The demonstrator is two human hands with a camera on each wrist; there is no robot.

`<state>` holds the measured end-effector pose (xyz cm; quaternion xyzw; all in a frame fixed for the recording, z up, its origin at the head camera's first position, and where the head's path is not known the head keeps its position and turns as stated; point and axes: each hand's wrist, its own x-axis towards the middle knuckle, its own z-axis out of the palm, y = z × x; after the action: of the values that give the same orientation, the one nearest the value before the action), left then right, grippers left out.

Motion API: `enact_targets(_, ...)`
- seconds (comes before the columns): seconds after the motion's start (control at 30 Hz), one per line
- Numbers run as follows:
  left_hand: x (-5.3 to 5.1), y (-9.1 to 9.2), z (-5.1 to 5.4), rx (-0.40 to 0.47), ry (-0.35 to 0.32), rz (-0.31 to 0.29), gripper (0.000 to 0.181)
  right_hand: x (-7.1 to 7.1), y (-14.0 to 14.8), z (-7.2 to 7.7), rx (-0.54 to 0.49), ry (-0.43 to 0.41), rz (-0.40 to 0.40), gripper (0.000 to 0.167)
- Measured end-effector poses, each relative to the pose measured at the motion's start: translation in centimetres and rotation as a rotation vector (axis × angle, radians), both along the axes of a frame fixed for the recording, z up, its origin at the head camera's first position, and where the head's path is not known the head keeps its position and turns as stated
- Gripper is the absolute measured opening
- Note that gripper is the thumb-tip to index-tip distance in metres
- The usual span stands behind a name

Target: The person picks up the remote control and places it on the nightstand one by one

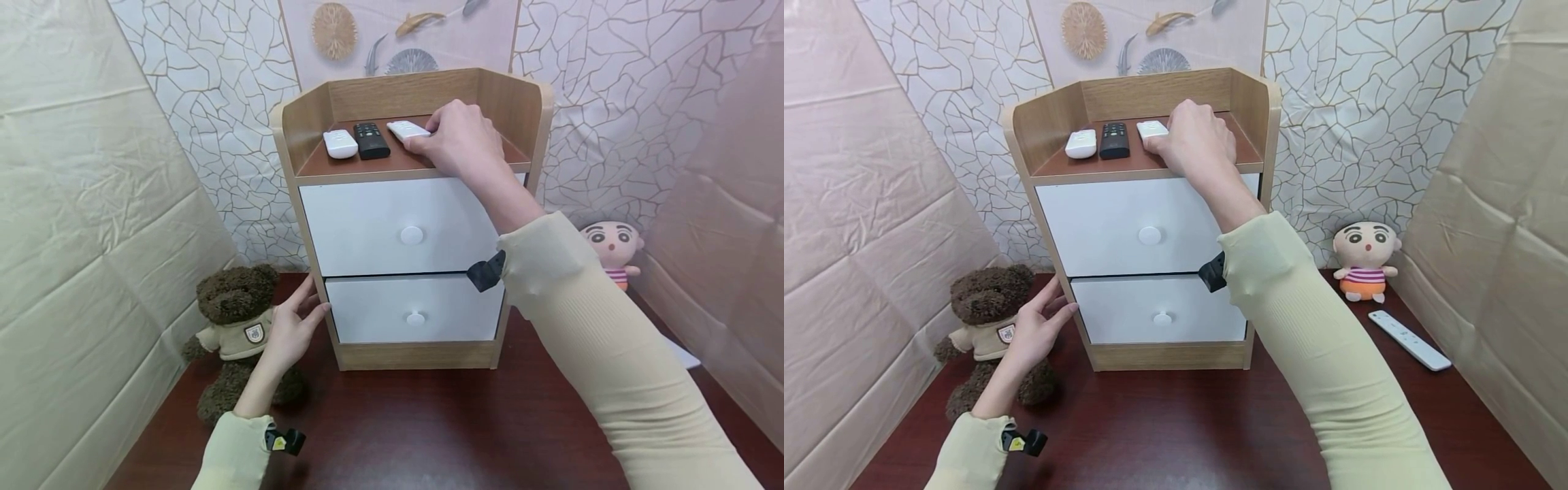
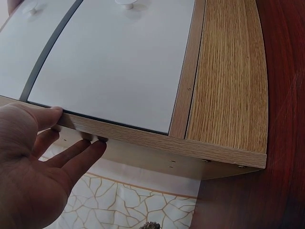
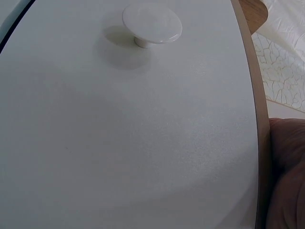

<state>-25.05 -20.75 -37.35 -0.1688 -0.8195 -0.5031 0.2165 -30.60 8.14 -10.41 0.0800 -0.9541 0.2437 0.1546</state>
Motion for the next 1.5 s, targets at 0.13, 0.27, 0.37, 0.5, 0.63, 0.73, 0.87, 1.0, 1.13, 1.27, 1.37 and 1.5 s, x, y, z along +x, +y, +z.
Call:
enact_targets(0.13,0.0,0.0,0.0,-0.001,0.005,0.003,0.069,-0.1,0.0,0.0,0.006,0.003,0.003,0.052)
enact_targets(0.27,0.0,0.1,0.0,-0.007,0.006,0.01,0.068,-0.1,-0.1,0.0,0.008,-0.002,0.0,0.052)
enact_targets(0.37,0.0,0.1,0.0,-0.009,0.005,0.01,0.068,-0.1,-0.1,0.0,0.01,-0.006,-0.002,0.052)
enact_targets(0.5,0.0,0.1,0.0,-0.006,0.008,0.006,0.068,-0.1,-0.1,0.0,0.008,-0.005,0.001,0.053)
enact_targets(0.63,0.0,0.1,0.0,-0.002,0.005,0.002,0.068,0.2,0.3,0.0,-0.035,0.008,0.017,0.056)
enact_targets(0.73,0.0,0.1,0.0,-0.004,0.003,0.004,0.068,0.6,0.9,-0.1,-0.093,0.036,0.052,0.058)
enact_targets(0.87,0.1,0.1,0.1,-0.006,0.002,0.007,0.068,1.7,2.1,-0.1,-0.149,0.082,0.098,0.06)
enact_targets(1.0,0.1,0.1,0.1,-0.011,0.005,0.012,0.068,3.2,3.3,-0.2,-0.183,0.122,0.112,0.059)
enact_targets(1.13,0.0,0.0,0.0,-0.013,0.004,0.014,0.068,4.7,4.7,-0.4,-0.244,0.155,0.134,0.057)
enact_targets(1.27,0.0,-0.1,-0.1,-0.01,-0.013,0.016,0.068,6.1,6.2,-0.7,-0.325,0.171,0.163,0.054)
enact_targets(1.37,0.0,-0.1,-0.1,-0.007,-0.022,0.015,0.068,7.2,7.4,-1.2,-0.364,0.188,0.183,0.053)
enact_targets(1.5,0.1,0.0,0.0,-0.007,-0.02,0.012,0.068,8.5,9.3,-1.9,-0.391,0.198,0.183,0.053)
